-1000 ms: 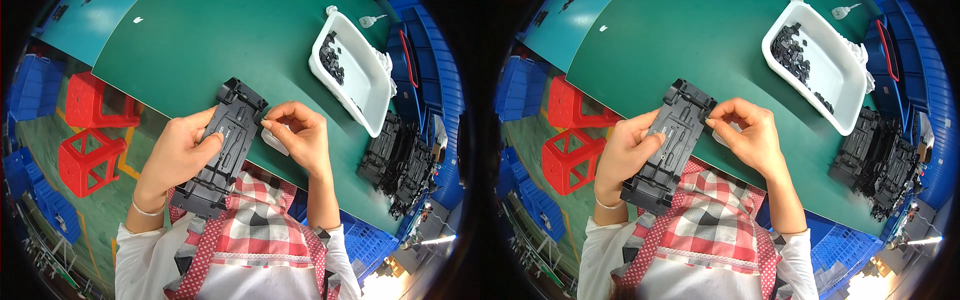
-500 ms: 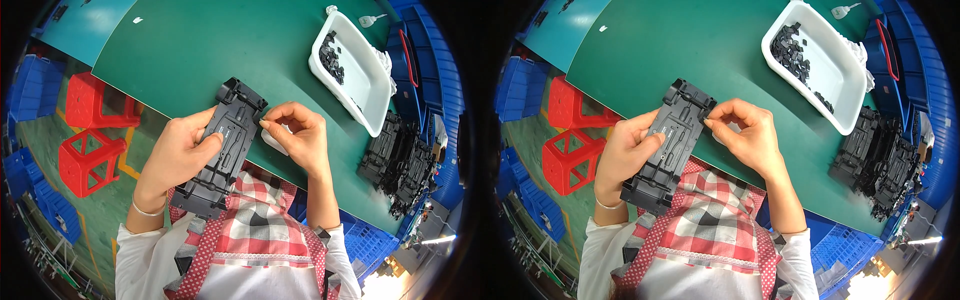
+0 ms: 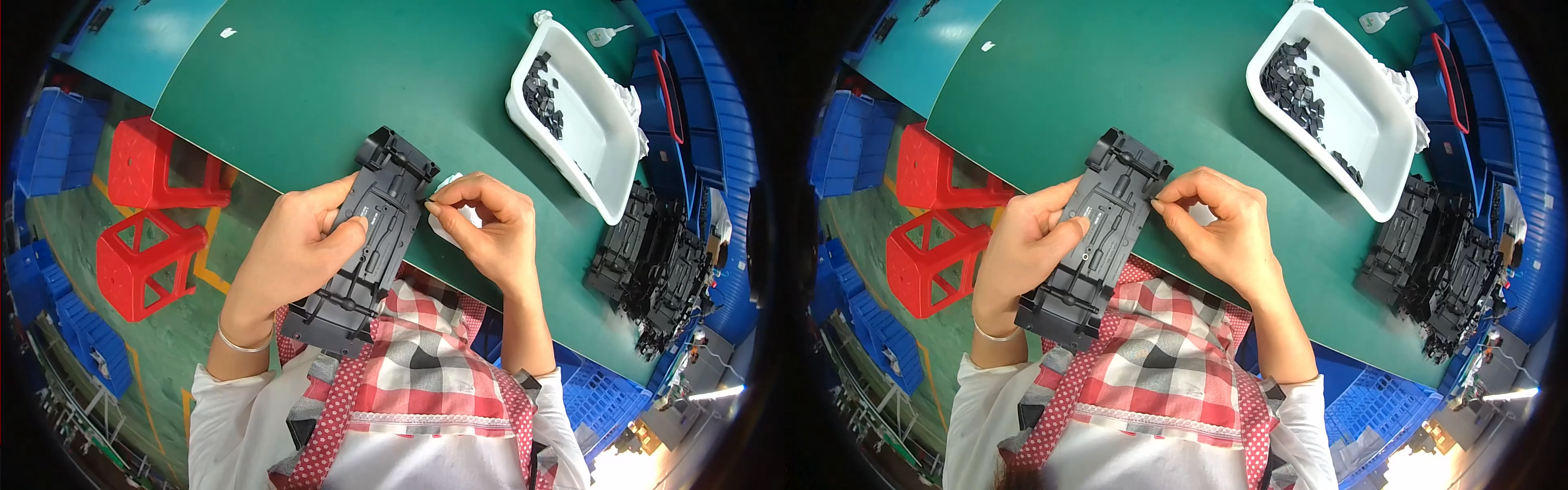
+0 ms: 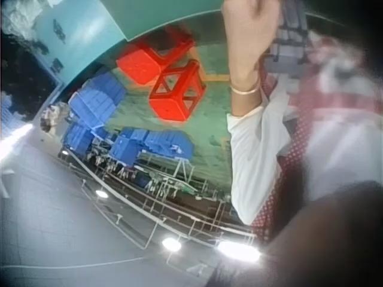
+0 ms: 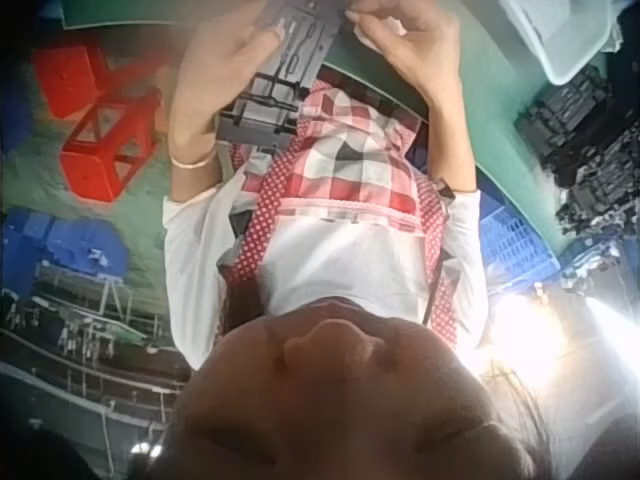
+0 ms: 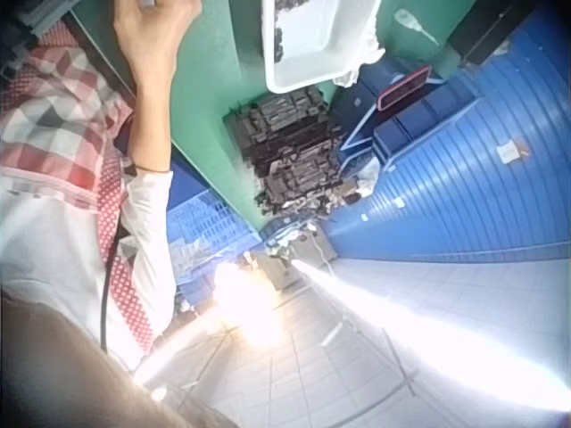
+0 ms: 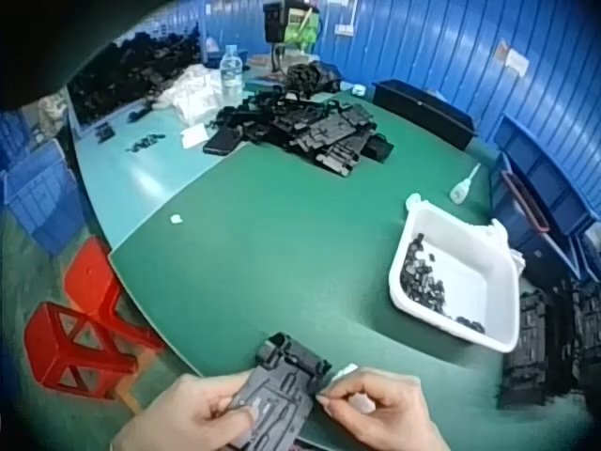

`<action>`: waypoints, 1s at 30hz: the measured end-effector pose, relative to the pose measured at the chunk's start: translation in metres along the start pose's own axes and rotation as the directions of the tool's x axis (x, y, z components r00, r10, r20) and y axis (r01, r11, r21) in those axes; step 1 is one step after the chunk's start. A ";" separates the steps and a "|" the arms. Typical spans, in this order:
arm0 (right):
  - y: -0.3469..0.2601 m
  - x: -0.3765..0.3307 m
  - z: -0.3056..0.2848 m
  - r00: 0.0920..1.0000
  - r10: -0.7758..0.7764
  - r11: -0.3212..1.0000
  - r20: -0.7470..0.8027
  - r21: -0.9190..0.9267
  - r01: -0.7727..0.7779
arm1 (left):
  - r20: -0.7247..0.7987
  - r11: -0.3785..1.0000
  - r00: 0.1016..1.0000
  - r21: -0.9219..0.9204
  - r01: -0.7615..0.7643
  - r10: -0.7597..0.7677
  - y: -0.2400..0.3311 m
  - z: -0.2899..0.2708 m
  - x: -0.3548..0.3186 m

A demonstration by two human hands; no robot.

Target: The person is manually assembling small plastic components onto a toy car chassis at a workbench.

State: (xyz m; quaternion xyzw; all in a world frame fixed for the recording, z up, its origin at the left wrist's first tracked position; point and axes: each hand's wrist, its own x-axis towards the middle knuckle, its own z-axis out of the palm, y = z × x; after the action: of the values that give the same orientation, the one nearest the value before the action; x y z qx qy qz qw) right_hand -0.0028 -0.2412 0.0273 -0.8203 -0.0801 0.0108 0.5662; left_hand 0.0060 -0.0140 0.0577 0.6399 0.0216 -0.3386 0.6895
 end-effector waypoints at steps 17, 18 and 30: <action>-0.007 -0.003 0.007 1.000 0.018 0.999 -0.007 -0.051 -0.019 | -0.074 0.996 0.993 -0.011 -0.088 0.087 -0.006 0.004 -0.004; -0.008 -0.003 0.008 0.999 0.043 0.997 -0.004 -0.059 -0.043 | -0.076 0.996 0.993 -0.011 -0.087 0.086 -0.006 0.003 -0.004; -0.025 -0.028 -0.007 0.982 0.189 0.977 -0.015 0.104 -0.187 | -0.050 0.986 0.986 -0.054 -0.160 0.157 0.000 0.007 -0.002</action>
State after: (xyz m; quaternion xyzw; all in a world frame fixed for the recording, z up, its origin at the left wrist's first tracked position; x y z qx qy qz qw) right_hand -0.0331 -0.2435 0.0513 -0.7941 0.0056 0.0581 0.6049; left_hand 0.0012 -0.0190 0.0597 0.6269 -0.0037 -0.2672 0.7319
